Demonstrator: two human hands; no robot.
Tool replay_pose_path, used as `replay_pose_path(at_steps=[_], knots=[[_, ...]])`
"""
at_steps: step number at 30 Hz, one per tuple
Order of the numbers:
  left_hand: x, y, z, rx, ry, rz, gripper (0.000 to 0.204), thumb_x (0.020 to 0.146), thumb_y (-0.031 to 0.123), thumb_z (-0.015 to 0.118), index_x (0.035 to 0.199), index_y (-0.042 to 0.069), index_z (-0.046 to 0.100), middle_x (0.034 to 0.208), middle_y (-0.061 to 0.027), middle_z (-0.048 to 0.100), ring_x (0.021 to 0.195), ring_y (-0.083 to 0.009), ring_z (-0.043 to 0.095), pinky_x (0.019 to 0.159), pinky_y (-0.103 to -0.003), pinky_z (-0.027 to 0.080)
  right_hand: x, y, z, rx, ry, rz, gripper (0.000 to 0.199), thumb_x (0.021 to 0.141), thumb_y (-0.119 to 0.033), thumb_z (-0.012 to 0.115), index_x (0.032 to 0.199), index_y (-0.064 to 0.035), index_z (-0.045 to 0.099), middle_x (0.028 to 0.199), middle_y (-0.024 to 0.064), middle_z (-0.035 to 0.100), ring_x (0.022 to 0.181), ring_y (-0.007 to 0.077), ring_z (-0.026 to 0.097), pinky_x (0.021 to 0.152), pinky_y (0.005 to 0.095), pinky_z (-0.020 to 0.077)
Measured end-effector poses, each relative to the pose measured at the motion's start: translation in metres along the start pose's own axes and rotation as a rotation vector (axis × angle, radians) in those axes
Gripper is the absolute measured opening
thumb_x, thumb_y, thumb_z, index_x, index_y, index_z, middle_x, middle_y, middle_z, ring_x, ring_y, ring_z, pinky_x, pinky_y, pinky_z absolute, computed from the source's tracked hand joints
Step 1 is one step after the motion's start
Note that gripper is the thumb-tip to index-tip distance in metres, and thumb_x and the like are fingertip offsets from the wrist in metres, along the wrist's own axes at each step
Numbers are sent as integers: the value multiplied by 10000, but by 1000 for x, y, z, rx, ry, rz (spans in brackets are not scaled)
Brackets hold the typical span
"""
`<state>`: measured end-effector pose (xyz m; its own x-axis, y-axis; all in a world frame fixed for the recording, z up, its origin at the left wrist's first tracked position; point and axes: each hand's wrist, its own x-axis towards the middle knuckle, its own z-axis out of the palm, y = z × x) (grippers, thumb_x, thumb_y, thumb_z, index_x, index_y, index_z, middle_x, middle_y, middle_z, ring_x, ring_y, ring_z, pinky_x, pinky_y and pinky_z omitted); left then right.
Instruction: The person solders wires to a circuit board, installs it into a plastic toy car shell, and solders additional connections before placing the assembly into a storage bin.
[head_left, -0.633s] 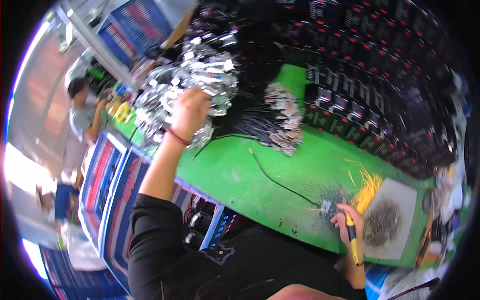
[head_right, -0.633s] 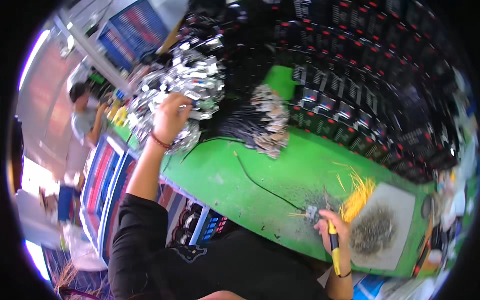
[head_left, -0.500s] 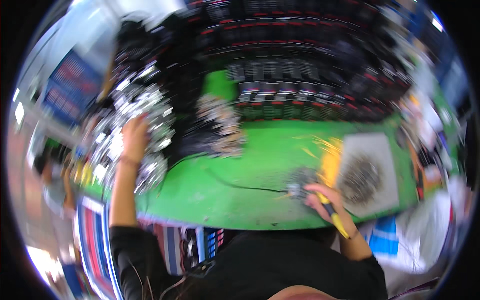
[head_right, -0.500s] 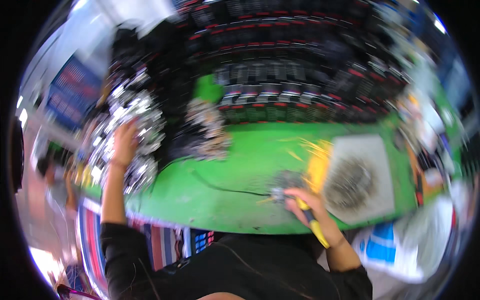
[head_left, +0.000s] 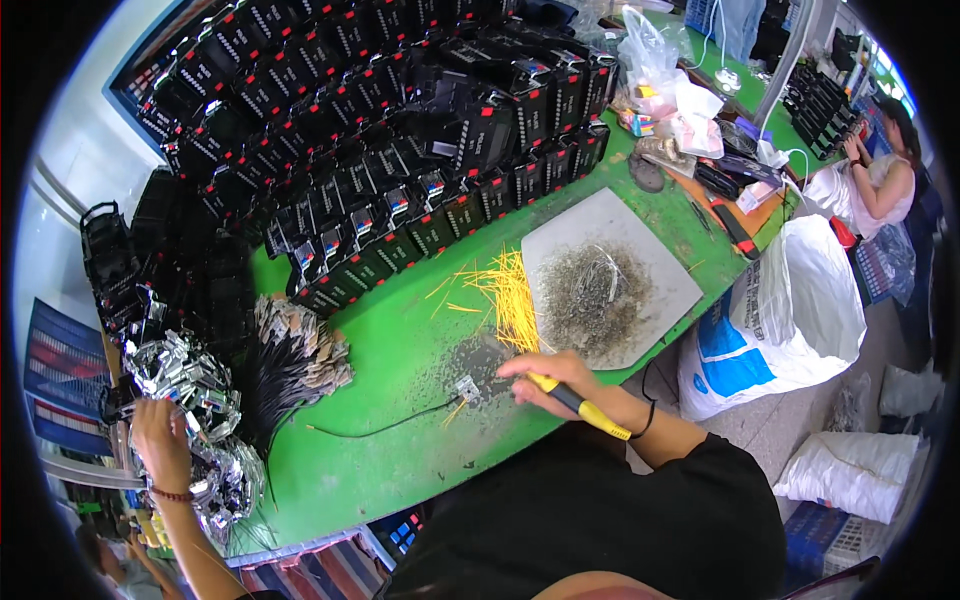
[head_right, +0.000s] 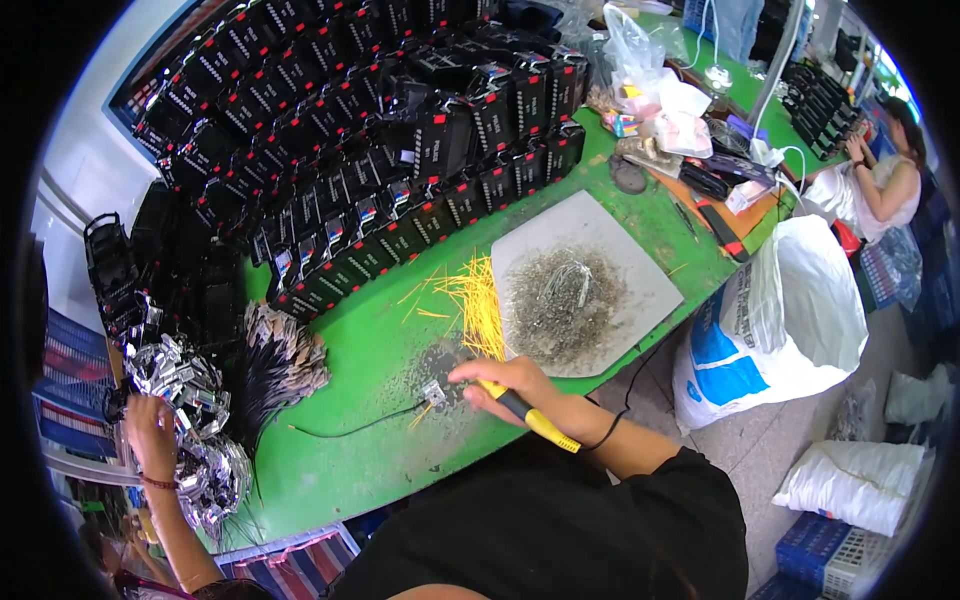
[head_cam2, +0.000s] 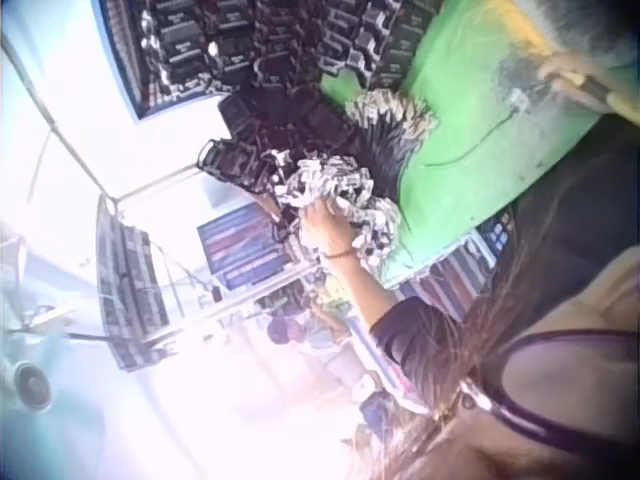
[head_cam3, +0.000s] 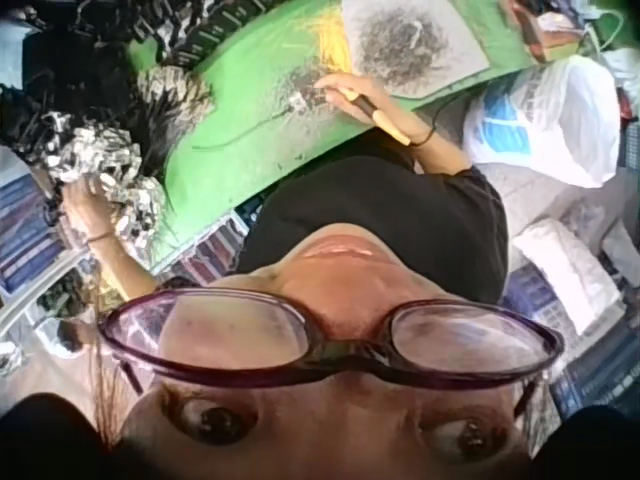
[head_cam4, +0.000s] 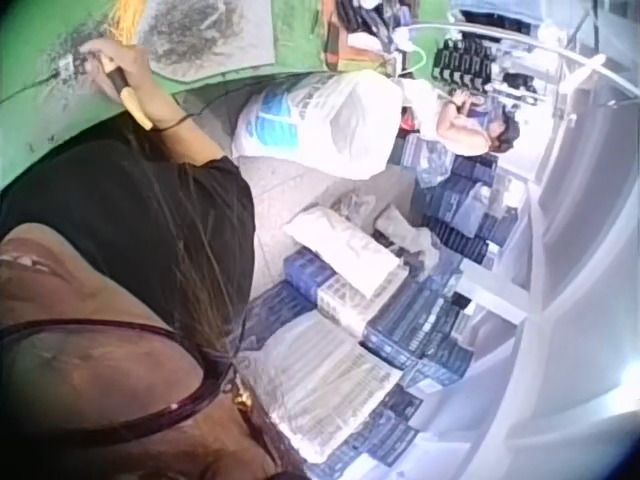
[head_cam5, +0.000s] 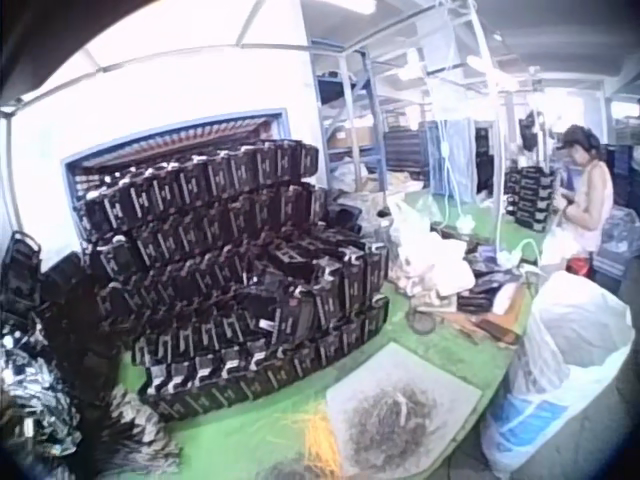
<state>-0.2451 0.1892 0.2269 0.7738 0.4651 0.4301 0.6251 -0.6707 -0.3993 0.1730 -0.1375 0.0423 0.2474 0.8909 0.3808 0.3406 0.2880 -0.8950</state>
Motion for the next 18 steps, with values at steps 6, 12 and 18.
replay_pose_path(at_steps=[6,12,18], knots=[[69,102,-145,28,81,231,204,656,-53,693,757,21,531,691,-98,427,635,-265,478,540,-381,371,10,-21,-27,121,331,29,259,954,-79,548,1208,-26,552,718,63,687,570,74,584,520,223,471],[136,132,-119,-497,77,381,194,661,-24,650,820,56,572,649,-84,550,573,-268,582,509,-344,450,1,-48,-80,-5,511,-327,249,1001,-191,520,1205,-58,466,678,108,633,502,116,505,477,245,421],[156,156,-59,-1097,-353,350,642,551,196,792,1118,-31,594,1049,-132,662,903,-215,662,846,-333,540,24,-86,-99,-114,425,-471,201,987,-141,526,1143,-34,458,760,150,660,561,150,560,538,249,466]])
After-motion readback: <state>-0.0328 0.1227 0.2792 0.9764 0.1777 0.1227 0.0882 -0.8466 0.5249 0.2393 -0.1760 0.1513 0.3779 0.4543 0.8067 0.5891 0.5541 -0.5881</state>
